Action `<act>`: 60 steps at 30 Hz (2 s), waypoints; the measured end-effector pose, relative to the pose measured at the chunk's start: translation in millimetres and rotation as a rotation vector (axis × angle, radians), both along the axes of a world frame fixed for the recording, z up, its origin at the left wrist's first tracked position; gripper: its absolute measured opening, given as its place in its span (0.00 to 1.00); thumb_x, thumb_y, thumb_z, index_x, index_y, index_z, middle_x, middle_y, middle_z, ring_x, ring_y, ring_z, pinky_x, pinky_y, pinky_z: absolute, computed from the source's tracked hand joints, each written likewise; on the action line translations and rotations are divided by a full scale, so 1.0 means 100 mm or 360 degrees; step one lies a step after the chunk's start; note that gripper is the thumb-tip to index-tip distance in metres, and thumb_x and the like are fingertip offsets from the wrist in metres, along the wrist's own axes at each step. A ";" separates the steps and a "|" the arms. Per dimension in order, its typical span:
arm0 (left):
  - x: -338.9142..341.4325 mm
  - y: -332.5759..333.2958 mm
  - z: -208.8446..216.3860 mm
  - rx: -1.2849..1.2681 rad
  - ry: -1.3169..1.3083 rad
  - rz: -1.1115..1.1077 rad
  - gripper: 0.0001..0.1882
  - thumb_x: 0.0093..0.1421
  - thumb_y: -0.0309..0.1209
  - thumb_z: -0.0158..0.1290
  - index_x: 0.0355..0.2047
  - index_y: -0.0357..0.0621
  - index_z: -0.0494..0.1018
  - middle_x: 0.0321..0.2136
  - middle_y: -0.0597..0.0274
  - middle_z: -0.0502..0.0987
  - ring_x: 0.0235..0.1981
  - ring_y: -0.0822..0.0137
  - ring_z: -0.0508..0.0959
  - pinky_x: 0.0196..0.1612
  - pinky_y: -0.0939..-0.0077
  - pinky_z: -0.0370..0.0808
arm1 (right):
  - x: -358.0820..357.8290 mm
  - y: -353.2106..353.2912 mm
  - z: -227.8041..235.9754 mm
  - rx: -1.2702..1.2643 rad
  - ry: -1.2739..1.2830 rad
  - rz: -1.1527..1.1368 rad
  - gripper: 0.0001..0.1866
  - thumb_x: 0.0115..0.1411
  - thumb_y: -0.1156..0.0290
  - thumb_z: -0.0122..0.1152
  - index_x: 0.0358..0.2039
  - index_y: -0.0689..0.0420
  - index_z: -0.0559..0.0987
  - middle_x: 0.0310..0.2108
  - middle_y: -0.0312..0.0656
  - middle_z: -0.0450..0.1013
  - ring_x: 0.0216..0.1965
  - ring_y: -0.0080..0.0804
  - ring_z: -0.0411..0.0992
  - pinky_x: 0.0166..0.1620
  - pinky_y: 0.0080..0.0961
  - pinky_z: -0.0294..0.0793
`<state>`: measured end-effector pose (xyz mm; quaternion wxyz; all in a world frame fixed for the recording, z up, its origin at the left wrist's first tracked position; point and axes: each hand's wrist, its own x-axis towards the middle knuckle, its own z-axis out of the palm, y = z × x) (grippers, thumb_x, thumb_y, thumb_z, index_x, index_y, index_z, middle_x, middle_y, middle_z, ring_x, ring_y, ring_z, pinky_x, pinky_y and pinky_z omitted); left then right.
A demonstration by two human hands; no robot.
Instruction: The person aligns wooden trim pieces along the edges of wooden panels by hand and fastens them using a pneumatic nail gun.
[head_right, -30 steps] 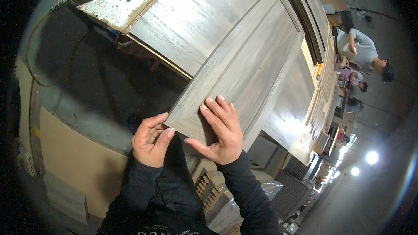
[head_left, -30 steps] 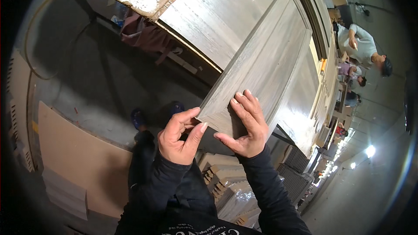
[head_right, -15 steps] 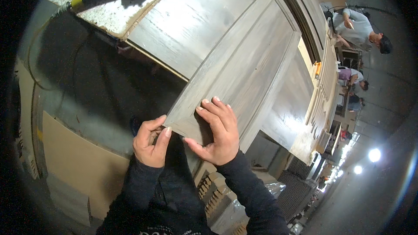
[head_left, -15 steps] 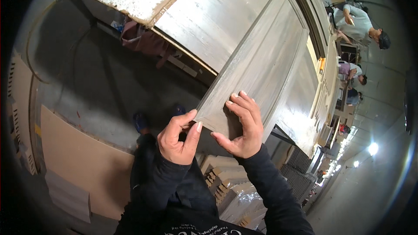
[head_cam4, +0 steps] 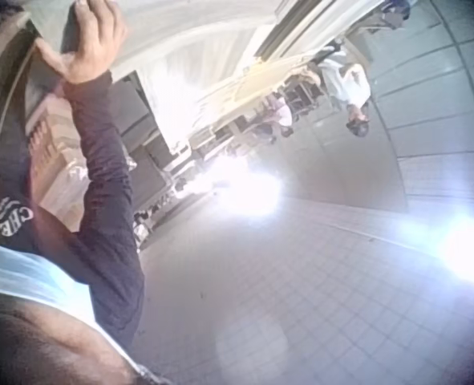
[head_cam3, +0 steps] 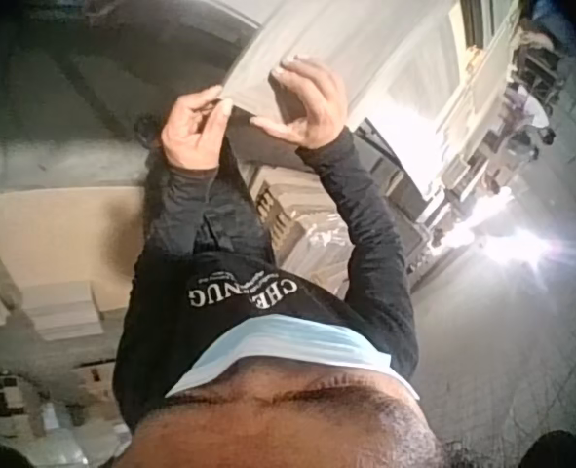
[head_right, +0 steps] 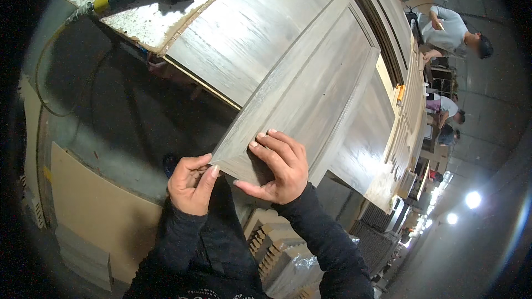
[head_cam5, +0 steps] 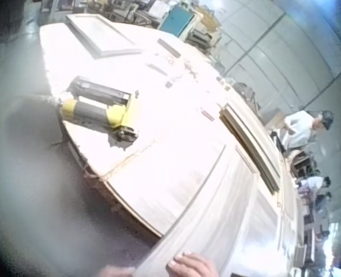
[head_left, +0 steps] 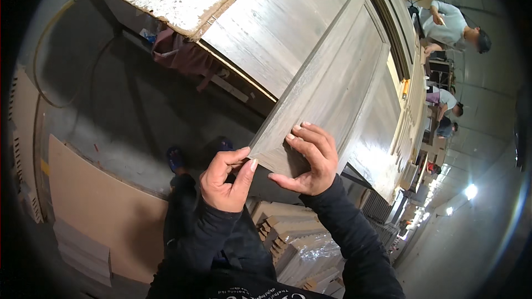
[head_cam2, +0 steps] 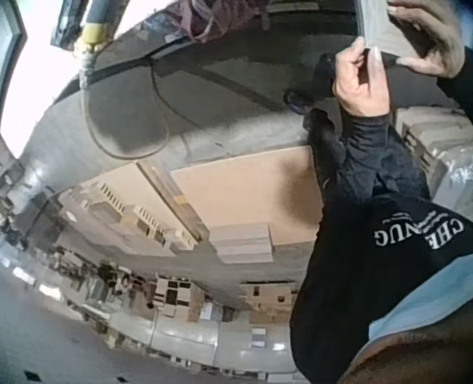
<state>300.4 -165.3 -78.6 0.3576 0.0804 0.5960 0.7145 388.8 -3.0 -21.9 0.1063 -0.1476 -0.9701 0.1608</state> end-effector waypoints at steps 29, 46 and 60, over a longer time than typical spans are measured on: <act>0.03 0.02 0.01 -0.0178 0.0326 0.0116 0.10 0.53 0.22 0.58 0.36 0.35 0.73 0.29 0.53 0.78 0.28 0.68 0.78 0.35 0.79 0.74 | 0.01 0.00 -0.03 -0.0042 0.0008 0.0006 0.32 0.35 0.50 0.73 0.41 0.53 0.78 0.41 0.41 0.72 0.49 0.42 0.67 0.50 0.36 0.64; -0.12 0.06 0.07 -0.0100 0.0370 0.0101 0.06 0.51 0.22 0.59 0.28 0.36 0.73 0.26 0.54 0.78 0.26 0.63 0.78 0.32 0.77 0.74 | 0.01 0.07 -0.02 -0.0167 -0.0297 0.0062 0.40 0.42 0.41 0.64 0.54 0.49 0.71 0.63 0.49 0.55 0.67 0.50 0.43 0.64 0.49 0.30; -0.05 0.00 0.07 -0.0094 0.0387 -0.0031 0.12 0.51 0.21 0.59 0.38 0.37 0.75 0.30 0.55 0.76 0.29 0.66 0.78 0.33 0.79 0.73 | 0.03 0.06 0.03 -0.0192 -0.0311 0.0032 0.37 0.43 0.43 0.65 0.52 0.49 0.74 0.61 0.50 0.58 0.66 0.48 0.45 0.64 0.46 0.30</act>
